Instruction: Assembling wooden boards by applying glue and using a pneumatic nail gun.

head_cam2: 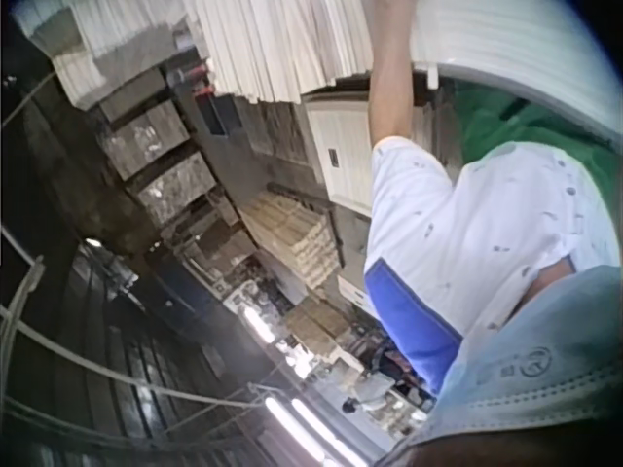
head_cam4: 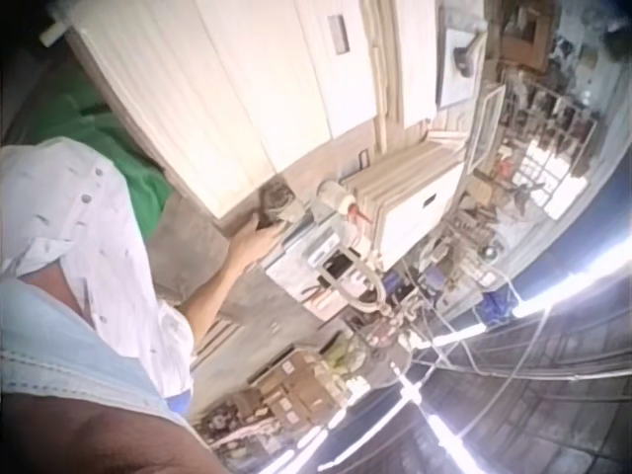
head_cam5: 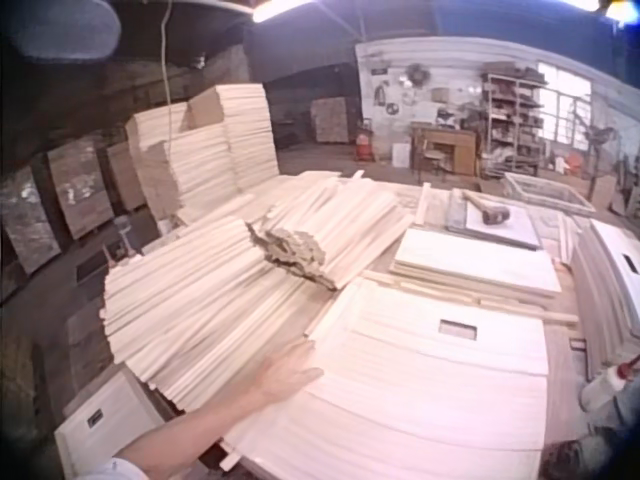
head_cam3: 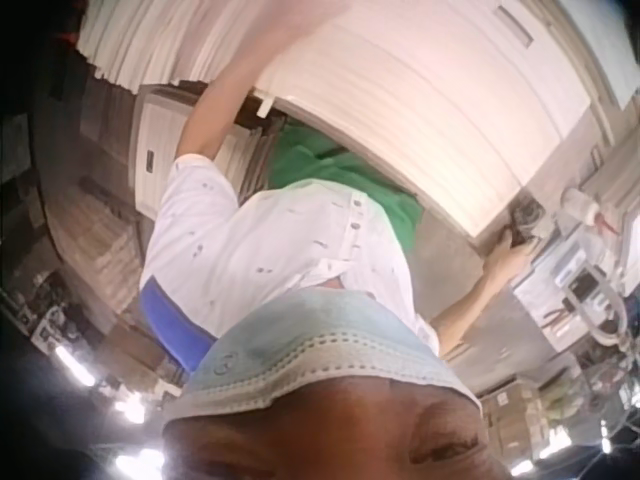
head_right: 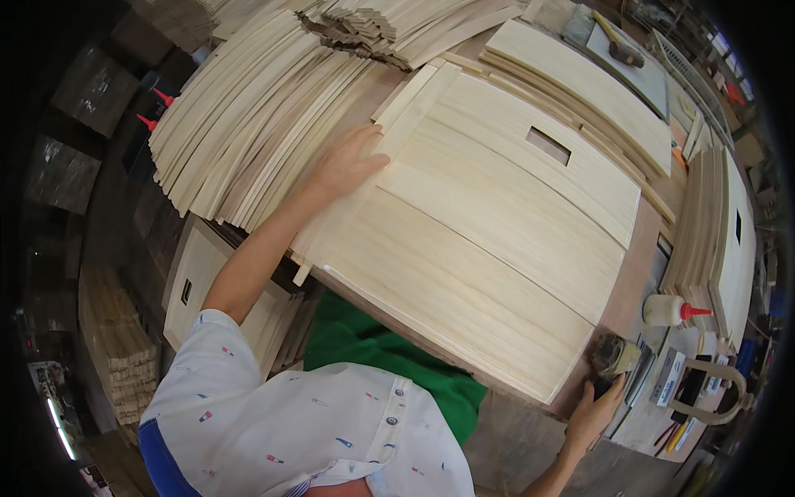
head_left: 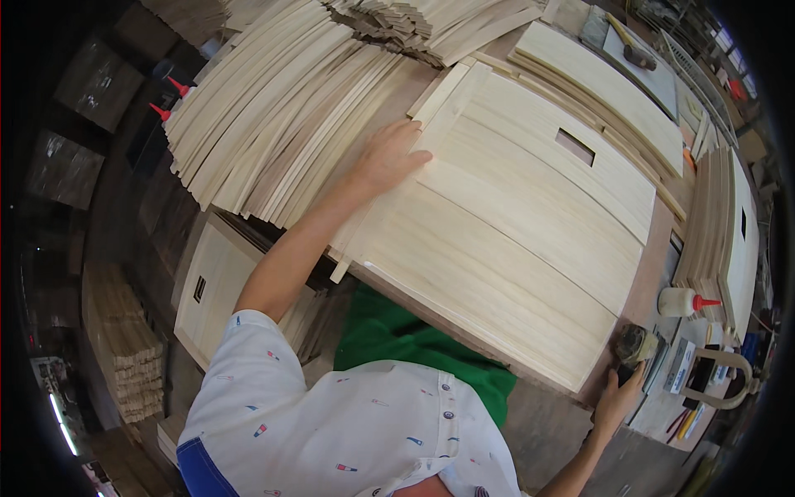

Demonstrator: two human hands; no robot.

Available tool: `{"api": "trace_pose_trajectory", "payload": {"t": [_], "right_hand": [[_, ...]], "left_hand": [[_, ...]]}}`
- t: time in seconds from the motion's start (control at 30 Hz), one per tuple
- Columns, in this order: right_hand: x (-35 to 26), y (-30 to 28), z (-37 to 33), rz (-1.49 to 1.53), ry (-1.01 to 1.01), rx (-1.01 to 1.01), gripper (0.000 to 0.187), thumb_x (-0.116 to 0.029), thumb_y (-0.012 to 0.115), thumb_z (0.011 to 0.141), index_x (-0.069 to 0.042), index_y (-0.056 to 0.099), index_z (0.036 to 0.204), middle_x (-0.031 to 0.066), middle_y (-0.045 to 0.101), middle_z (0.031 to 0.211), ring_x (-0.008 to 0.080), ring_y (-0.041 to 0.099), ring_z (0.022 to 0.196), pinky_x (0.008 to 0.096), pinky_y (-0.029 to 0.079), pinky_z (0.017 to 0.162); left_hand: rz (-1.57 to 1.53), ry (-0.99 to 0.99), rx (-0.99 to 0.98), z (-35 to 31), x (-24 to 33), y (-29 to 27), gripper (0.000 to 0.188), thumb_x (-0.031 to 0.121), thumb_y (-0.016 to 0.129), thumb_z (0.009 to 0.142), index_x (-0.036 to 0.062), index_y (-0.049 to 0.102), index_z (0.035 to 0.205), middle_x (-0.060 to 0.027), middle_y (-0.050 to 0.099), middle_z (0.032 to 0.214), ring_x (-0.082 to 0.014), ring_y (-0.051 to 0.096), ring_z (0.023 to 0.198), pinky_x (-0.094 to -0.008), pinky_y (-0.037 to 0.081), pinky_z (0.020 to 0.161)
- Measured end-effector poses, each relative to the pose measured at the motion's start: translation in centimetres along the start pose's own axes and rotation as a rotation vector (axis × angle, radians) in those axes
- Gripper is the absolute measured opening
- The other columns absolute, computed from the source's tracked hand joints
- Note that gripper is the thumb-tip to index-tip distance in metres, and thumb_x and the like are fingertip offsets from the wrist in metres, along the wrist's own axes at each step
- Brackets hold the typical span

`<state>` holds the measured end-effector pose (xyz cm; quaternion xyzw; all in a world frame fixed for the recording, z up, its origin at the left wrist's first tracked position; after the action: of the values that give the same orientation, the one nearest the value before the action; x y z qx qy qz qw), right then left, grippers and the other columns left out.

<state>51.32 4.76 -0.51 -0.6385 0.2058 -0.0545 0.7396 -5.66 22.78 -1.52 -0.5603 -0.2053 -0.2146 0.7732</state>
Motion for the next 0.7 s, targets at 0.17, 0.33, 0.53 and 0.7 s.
{"api": "trace_pose_trajectory", "payload": {"t": [0.17,0.33,0.53,0.7], "right_hand": [[-0.2,0.1,-0.3,0.06,0.044,0.002,0.063,-0.009,0.063,0.087,0.001,0.035,0.143,0.0244,0.045,0.136,0.0405,0.044,0.126,0.0419,0.036,0.104],[0.4,0.1,-0.3,0.067,0.081,-0.02,0.063,-0.009,0.062,0.088,0.002,0.034,0.144,0.0239,0.045,0.139,0.039,0.042,0.129,0.0408,0.034,0.107],[0.4,0.5,0.0,0.063,0.081,0.018,0.062,-0.01,0.062,0.09,0.004,0.034,0.144,0.024,0.044,0.141,0.0377,0.041,0.131,0.0394,0.032,0.109],[-0.5,0.3,0.4,0.05,0.111,-0.006,0.061,-0.012,0.061,0.091,0.005,0.034,0.144,0.0242,0.044,0.142,0.0372,0.041,0.132,0.0389,0.032,0.109]], "left_hand": [[-0.038,-0.039,0.085,1.6,-2.3,-3.5,0.039,0.02,0.066,0.083,0.0014,0.062,0.117,-0.0202,0.059,0.122,-0.037,0.053,0.116,-0.0423,0.041,0.1],[0.457,0.149,0.374,2.0,-5.3,-9.1,0.028,0.022,0.065,0.081,0.0035,0.065,0.102,-0.0174,0.06,0.113,-0.0354,0.052,0.108,-0.0463,0.041,0.095],[0.761,-0.102,0.49,2.1,-10.6,-19.7,0.046,0.036,0.065,0.083,0.0052,0.063,0.117,-0.0209,0.054,0.127,-0.0388,0.045,0.12,-0.0503,0.035,0.104],[0.856,-0.241,0.471,3.9,-18.0,-26.9,0.059,0.051,0.057,0.087,0.0045,0.061,0.122,-0.0225,0.05,0.136,-0.0389,0.043,0.127,-0.0482,0.034,0.106]]}}
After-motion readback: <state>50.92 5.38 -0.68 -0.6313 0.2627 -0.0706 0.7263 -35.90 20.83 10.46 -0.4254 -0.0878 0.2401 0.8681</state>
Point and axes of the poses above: each hand's wrist, its own z-axis towards the middle knuckle, its own y-axis out of the palm, x = y × z, the point moved 7 cm from there along z, towards the middle knuckle
